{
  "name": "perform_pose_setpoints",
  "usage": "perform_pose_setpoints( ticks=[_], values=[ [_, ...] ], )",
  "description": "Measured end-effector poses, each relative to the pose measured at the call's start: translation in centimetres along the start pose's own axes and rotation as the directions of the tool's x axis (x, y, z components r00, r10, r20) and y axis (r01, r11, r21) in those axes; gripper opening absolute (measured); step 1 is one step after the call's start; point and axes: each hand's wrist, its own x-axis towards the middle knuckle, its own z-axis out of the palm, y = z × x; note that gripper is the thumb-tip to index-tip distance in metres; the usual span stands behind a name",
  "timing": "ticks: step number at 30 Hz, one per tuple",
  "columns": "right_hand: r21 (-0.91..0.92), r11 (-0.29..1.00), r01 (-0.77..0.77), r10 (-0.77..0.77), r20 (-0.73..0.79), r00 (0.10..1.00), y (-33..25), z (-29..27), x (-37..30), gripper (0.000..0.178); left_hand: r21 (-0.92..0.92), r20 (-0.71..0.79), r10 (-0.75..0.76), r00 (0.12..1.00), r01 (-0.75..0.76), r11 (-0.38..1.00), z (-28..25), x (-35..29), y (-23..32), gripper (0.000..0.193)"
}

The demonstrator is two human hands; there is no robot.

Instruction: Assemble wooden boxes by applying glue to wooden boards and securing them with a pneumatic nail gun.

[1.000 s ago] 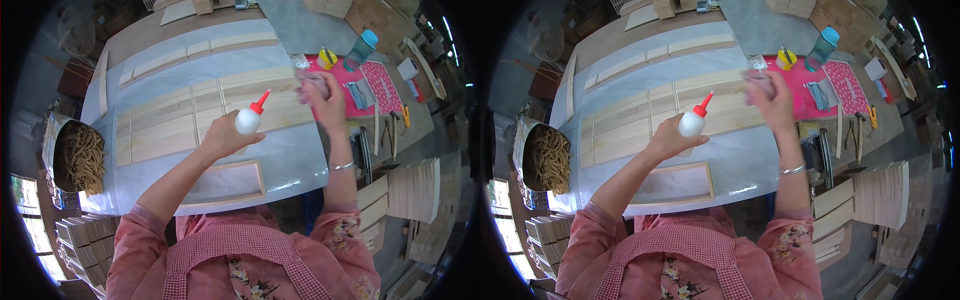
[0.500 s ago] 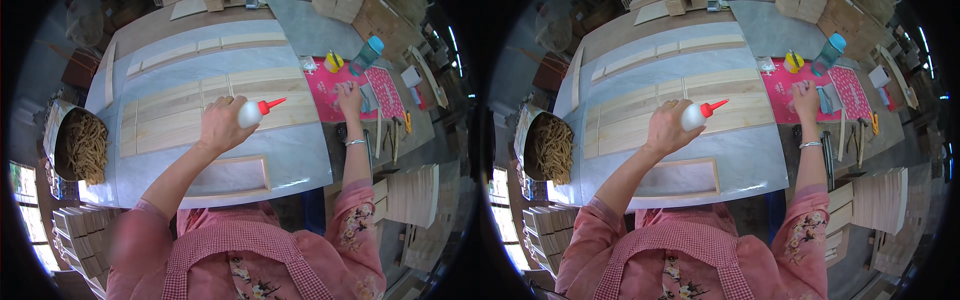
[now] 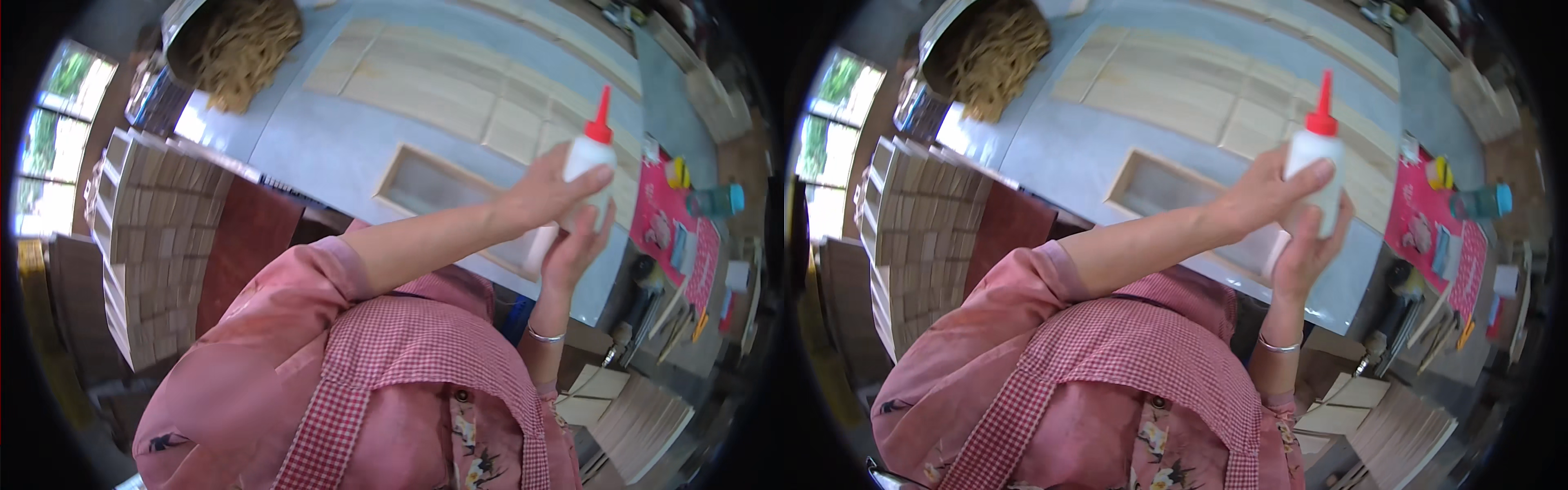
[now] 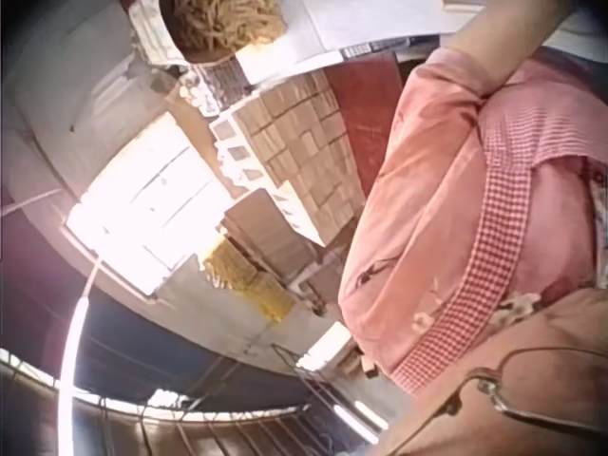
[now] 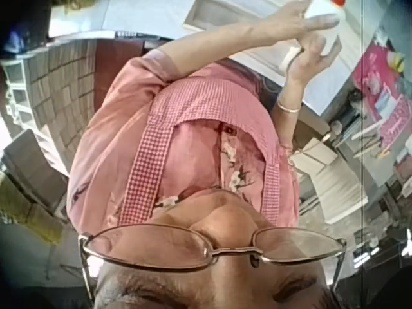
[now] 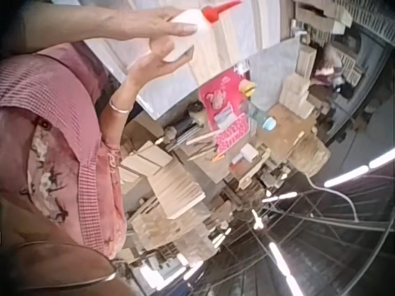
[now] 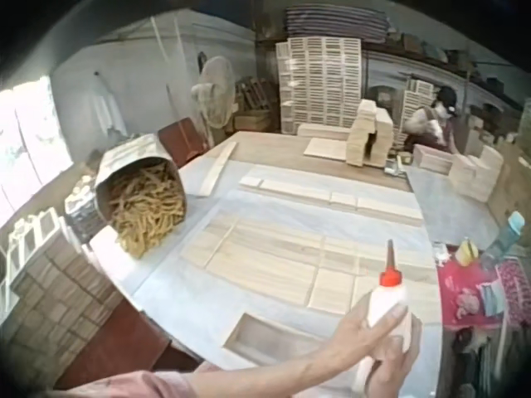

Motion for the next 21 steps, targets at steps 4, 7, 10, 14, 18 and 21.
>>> perform_pose_setpoints(
  ticks=[4, 7, 10, 14, 18, 21],
  values=[
    [-0.048, 0.998, 0.038, -0.042, -0.098, 0.994, -1.1, -0.6, 0.5, 0.059, -0.176, -0.004, 0.054, 0.999, -0.054, 0.983, -1.2, -4.0, -1.5, 0.036],
    [0.05, 0.99, 0.129, -0.128, -0.004, 0.992, -2.6, -1.8, 1.4, 0.058, 0.265, 0.046, 0.027, 0.999, -0.038, 0.964, -4.5, -8.5, -1.4, 0.016],
    [-0.404, 0.885, 0.232, -0.168, 0.189, 0.968, -3.3, -0.9, 1.1, 0.059, 0.374, 0.042, 0.05, 0.998, -0.062, 0.925, -6.8, -11.9, -2.0, 0.012],
    [-0.295, 0.906, 0.303, -0.235, 0.243, 0.941, -2.8, 1.3, -0.3, 0.062, 0.407, 0.048, 0.021, 0.999, -0.039, 0.913, -8.6, -14.5, -0.1, 0.015],
    [-0.083, 0.976, 0.201, -0.18, 0.214, 0.96, -2.0, 2.3, -2.4, 0.064, 0.567, 0.044, 0.059, 0.997, -0.074, 0.821, -10.5, -17.0, 1.3, 0.013],
    [-0.199, 0.974, -0.105, 0.144, 0.195, 0.97, -1.8, 2.3, -2.9, 0.065, 0.735, -0.021, 0.229, 0.973, -0.14, 0.663, -12.9, -18.7, 0.5, 0.014]
  ],
)
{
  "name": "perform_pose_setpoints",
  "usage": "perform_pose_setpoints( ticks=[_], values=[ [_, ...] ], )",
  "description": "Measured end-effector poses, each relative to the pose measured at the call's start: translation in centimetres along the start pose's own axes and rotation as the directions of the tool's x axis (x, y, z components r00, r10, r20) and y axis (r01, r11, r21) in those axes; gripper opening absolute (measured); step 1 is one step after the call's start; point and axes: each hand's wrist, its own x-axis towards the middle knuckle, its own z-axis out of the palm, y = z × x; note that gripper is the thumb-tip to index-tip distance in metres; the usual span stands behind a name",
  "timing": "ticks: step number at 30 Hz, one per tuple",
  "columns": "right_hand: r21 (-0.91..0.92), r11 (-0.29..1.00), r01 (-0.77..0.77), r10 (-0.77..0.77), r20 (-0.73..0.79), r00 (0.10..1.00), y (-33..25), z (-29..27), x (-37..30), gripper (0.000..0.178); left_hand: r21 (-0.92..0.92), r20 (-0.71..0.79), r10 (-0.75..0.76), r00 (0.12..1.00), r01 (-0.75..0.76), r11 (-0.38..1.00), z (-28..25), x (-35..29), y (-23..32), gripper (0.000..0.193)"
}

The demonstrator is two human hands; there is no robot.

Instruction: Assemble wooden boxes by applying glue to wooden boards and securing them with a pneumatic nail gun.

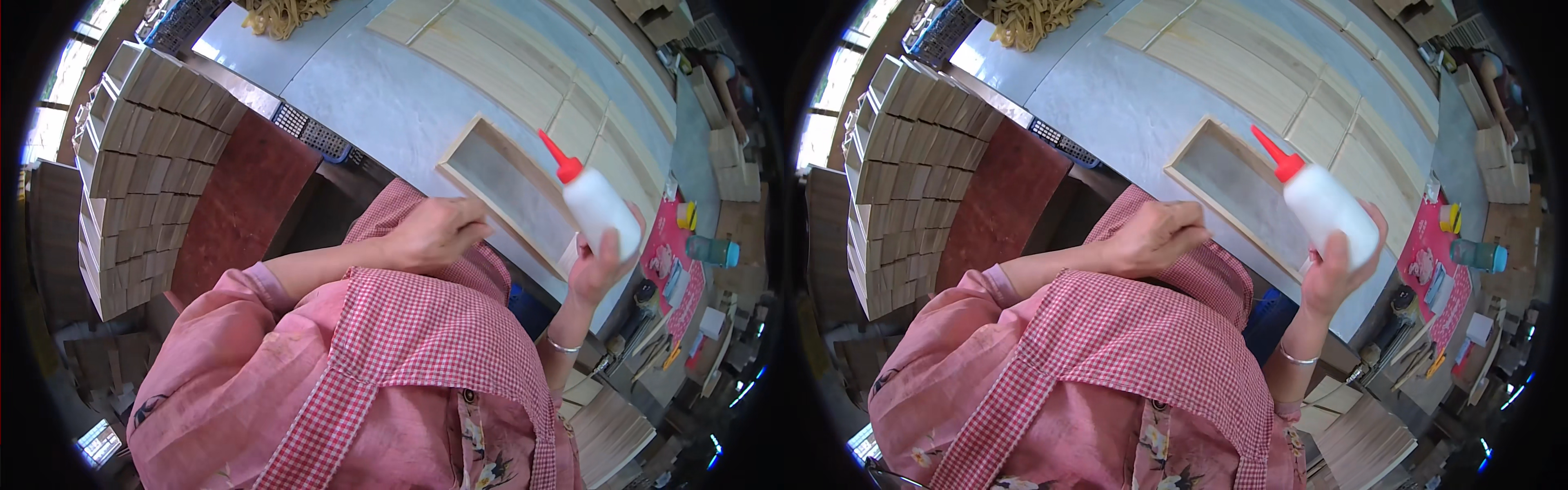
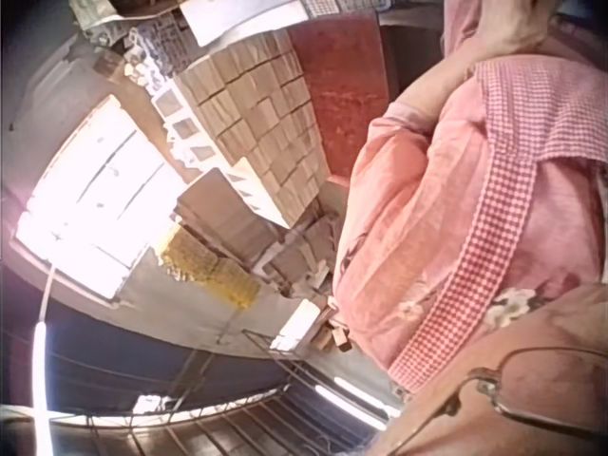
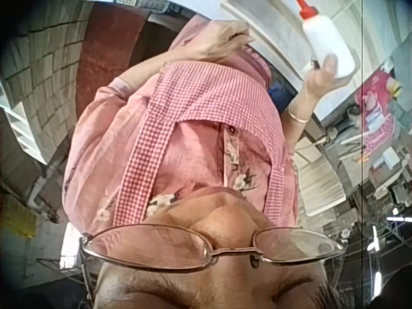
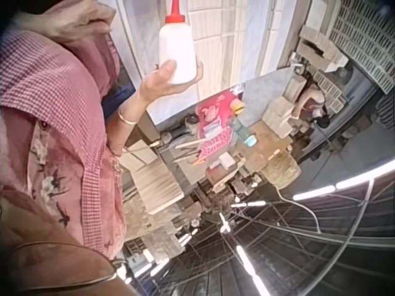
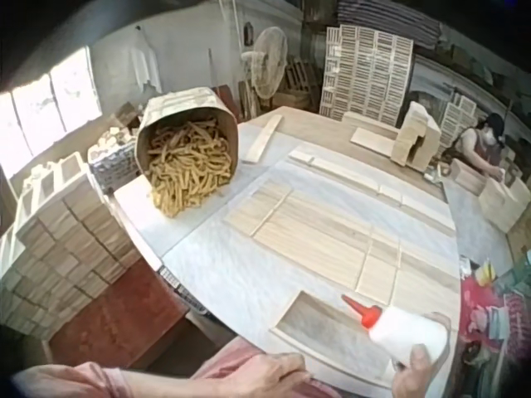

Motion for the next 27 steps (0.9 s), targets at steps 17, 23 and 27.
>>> perform_pose_setpoints(
  ticks=[17, 23, 27],
  values=[
    [0.205, 0.977, 0.062, -0.053, -0.049, 0.997, 0.0, -1.3, -0.2, 0.064, 0.558, -0.313, -0.368, 0.876, 0.482, 0.676, -7.5, -2.3, -5.2, 0.037],
    [0.057, 0.994, 0.096, -0.099, 0.057, 0.993, 0.8, 1.6, -1.4, 0.066, 0.703, -0.296, 0.0, 0.955, 0.218, 0.677, -6.6, -1.7, -6.5, 0.035],
    [-0.163, 0.978, 0.133, -0.114, 0.124, 0.986, 1.0, 3.0, -1.4, 0.065, 0.715, -0.343, 0.021, 0.939, 0.246, 0.654, -6.5, -1.4, -7.5, 0.033]
  ],
)
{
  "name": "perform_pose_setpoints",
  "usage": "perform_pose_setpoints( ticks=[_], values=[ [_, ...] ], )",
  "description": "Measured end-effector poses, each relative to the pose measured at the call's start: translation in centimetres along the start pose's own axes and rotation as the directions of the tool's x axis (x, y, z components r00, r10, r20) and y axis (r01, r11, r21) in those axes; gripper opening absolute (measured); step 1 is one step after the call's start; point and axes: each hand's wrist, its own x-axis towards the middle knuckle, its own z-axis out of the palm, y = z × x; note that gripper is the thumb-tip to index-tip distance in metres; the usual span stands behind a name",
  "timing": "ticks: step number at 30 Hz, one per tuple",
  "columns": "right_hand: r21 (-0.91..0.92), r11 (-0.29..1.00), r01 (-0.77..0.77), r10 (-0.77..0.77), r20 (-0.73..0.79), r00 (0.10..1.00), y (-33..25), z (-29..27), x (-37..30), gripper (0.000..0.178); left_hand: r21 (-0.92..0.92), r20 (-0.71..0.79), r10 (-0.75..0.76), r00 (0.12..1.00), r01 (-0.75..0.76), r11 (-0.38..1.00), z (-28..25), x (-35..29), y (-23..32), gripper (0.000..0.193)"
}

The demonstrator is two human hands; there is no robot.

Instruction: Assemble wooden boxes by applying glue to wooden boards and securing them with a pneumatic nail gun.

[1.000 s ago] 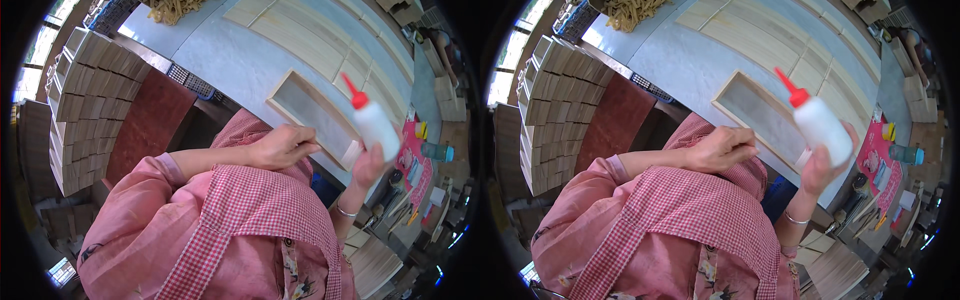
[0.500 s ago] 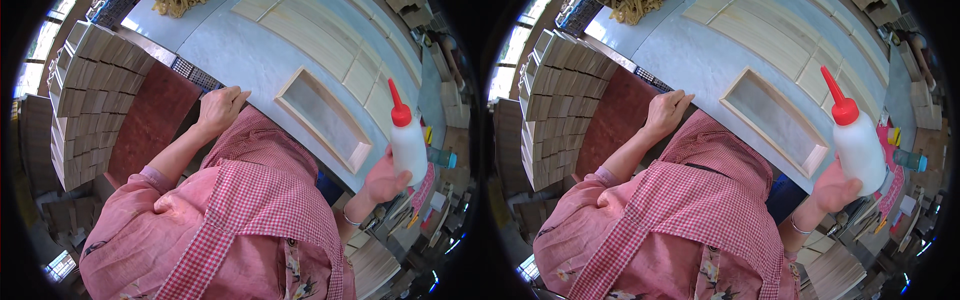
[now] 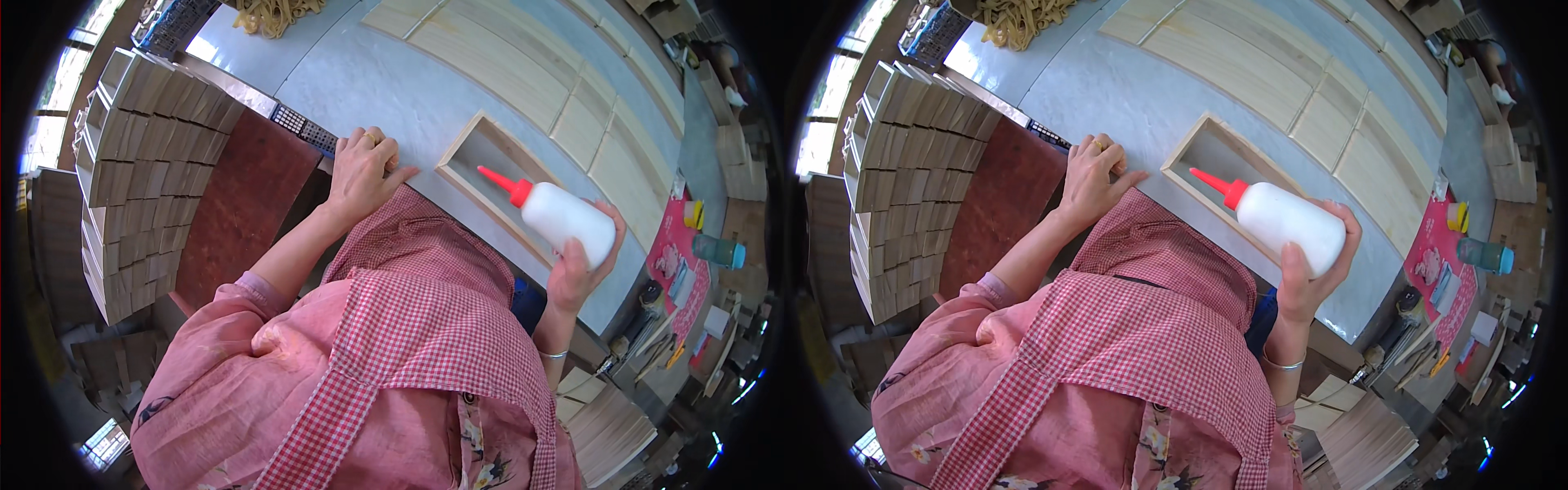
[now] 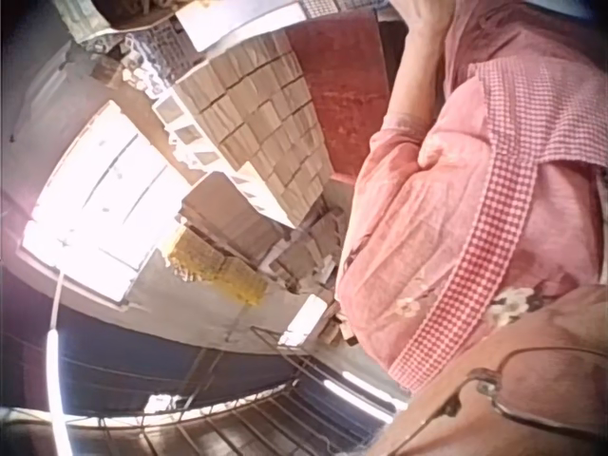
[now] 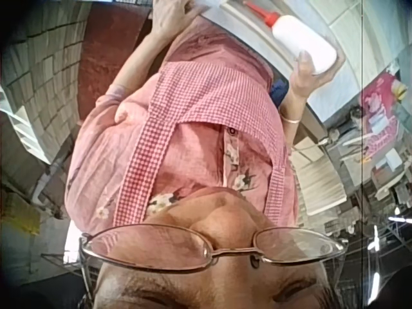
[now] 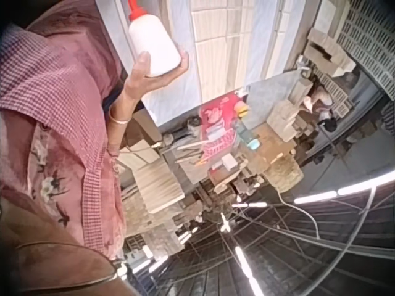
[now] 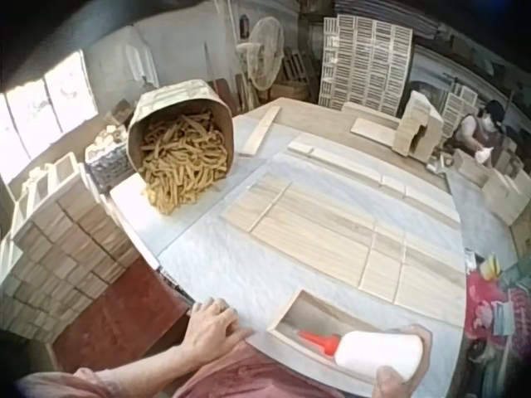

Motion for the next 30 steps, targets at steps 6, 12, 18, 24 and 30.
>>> perform_pose_setpoints(
  ticks=[6, 12, 18, 24, 30],
  values=[
    [0.097, 0.995, 0.0, -0.005, 0.047, 0.999, 0.2, 1.3, -0.4, 0.064, -0.088, -0.006, -0.052, 0.999, 0.051, 0.995, 0.2, 1.1, -1.3, 0.028],
    [0.047, 0.999, 0.0, -0.004, 0.084, 0.996, 0.1, 2.8, -0.5, 0.06, -0.229, -0.059, -0.091, 0.994, 0.075, 0.971, 0.9, 3.0, -2.6, 0.022],
    [0.049, 0.999, 0.021, -0.026, 0.11, 0.994, 0.5, 3.4, -0.3, 0.058, -0.302, -0.154, -0.129, 0.98, 0.078, 0.95, 1.9, 3.7, -2.6, 0.019],
    [0.038, 0.998, 0.048, -0.051, 0.087, 0.995, 0.9, 3.7, -0.1, 0.057, -0.318, -0.155, -0.129, 0.979, 0.075, 0.945, 1.9, 3.5, -2.6, 0.019],
    [-0.021, 0.991, 0.13, -0.129, 0.06, 0.99, 0.9, 4.0, 0.8, 0.058, -0.301, -0.162, -0.122, 0.979, 0.069, 0.951, 2.0, 3.4, -2.9, 0.018]
  ],
)
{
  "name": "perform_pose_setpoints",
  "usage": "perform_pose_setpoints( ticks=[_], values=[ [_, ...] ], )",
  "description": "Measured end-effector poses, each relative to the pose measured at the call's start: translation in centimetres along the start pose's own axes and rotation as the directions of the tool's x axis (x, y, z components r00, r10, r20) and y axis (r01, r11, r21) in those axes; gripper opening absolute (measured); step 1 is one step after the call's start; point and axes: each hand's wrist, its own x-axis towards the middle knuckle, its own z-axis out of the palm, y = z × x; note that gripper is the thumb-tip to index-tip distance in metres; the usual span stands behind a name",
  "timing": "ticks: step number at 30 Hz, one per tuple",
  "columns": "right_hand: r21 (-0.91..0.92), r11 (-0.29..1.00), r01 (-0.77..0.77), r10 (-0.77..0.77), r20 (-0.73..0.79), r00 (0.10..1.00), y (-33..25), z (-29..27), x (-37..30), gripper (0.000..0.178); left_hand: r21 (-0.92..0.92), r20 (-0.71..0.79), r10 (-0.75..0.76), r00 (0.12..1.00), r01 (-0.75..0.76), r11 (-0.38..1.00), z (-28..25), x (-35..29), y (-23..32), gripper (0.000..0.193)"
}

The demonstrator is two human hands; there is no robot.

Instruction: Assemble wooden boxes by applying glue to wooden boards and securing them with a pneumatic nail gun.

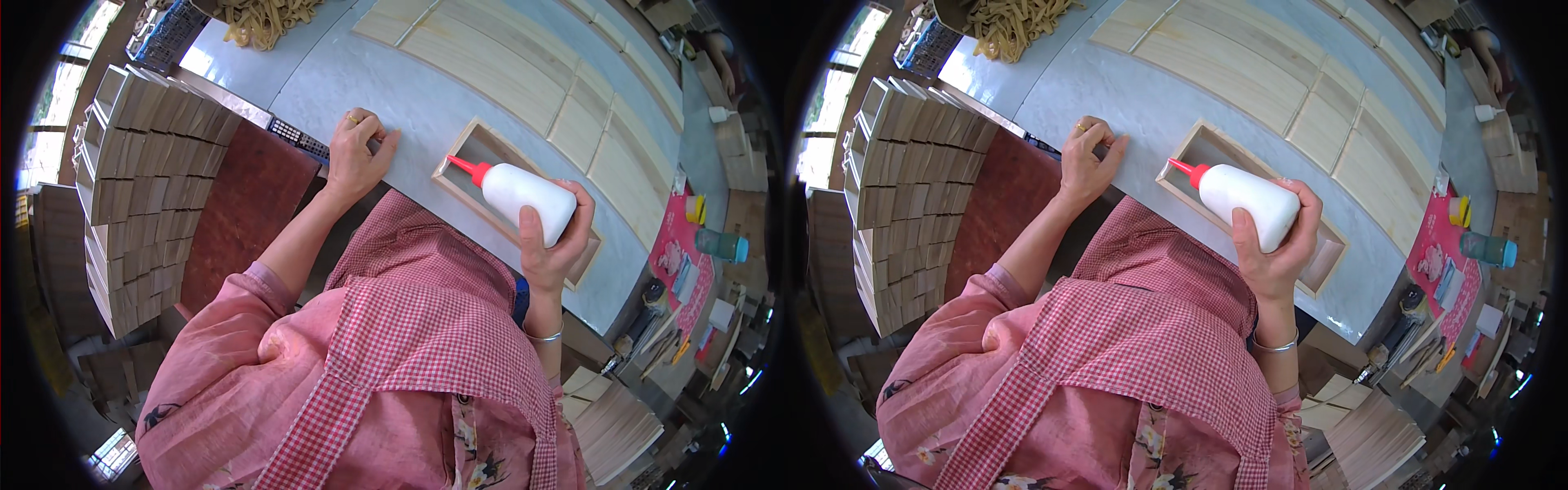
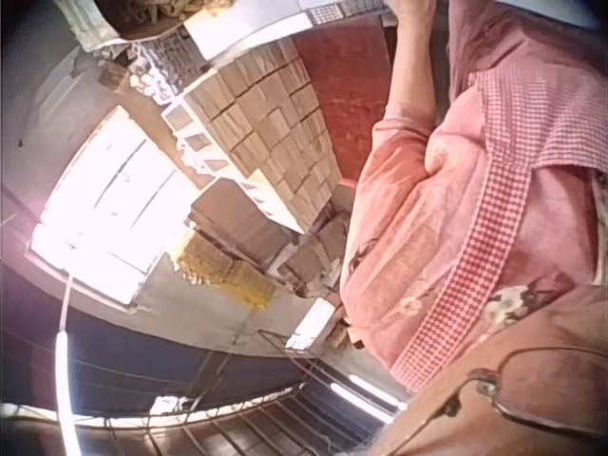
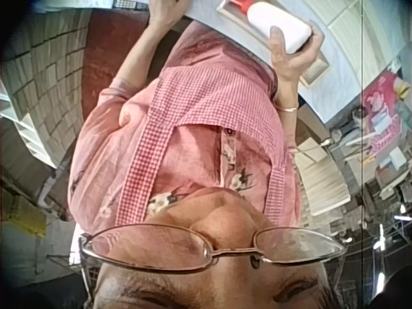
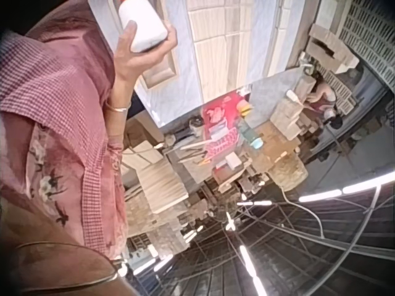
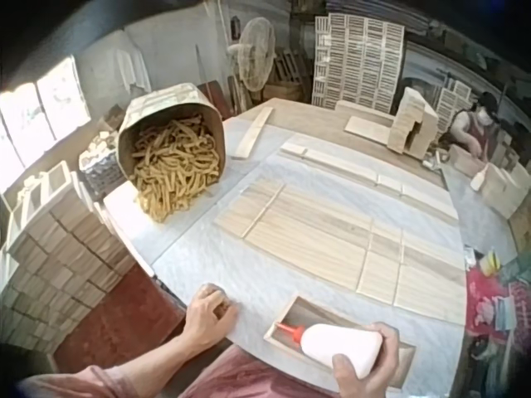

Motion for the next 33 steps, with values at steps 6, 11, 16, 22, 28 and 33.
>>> perform_pose_setpoints(
  ticks=[6, 11, 16, 22, 28, 33],
  values=[
    [-0.067, 0.995, 0.074, -0.077, -0.05, 0.996, 0.3, 0.4, 1.2, 0.057, -0.027, -0.023, 0.004, 1.0, -0.005, 1.0, -0.1, 0.0, 0.1, 0.017],
    [-0.138, 0.981, 0.135, -0.148, -0.095, 0.984, 0.6, 0.8, 2.4, 0.056, -0.05, -0.058, 0.007, 0.998, -0.01, 0.999, 0.2, -0.2, -0.2, 0.016],
    [-0.176, 0.974, 0.146, -0.17, -0.131, 0.977, 0.8, 1.0, 2.8, 0.055, -0.077, -0.07, -0.019, 0.997, 0.014, 0.997, 0.0, -0.2, 0.0, 0.013],
    [-0.197, 0.974, 0.114, -0.148, -0.165, 0.975, 0.7, -0.1, 2.5, 0.054, -0.056, -0.097, 0.021, 0.995, -0.026, 0.998, 0.1, 0.1, -0.3, 0.013],
    [-0.233, 0.97, 0.065, -0.114, -0.205, 0.972, 0.6, -2.4, 1.1, 0.054, -0.049, -0.127, -0.007, 0.992, 0.001, 0.999, 0.3, 0.1, -0.9, 0.023],
    [-0.26, 0.966, 0.017, -0.09, -0.271, 0.958, 0.8, -4.4, -0.5, 0.053, -0.06, -0.067, -0.059, 0.996, 0.055, 0.997, -0.1, 0.0, -0.5, 0.026]
  ],
)
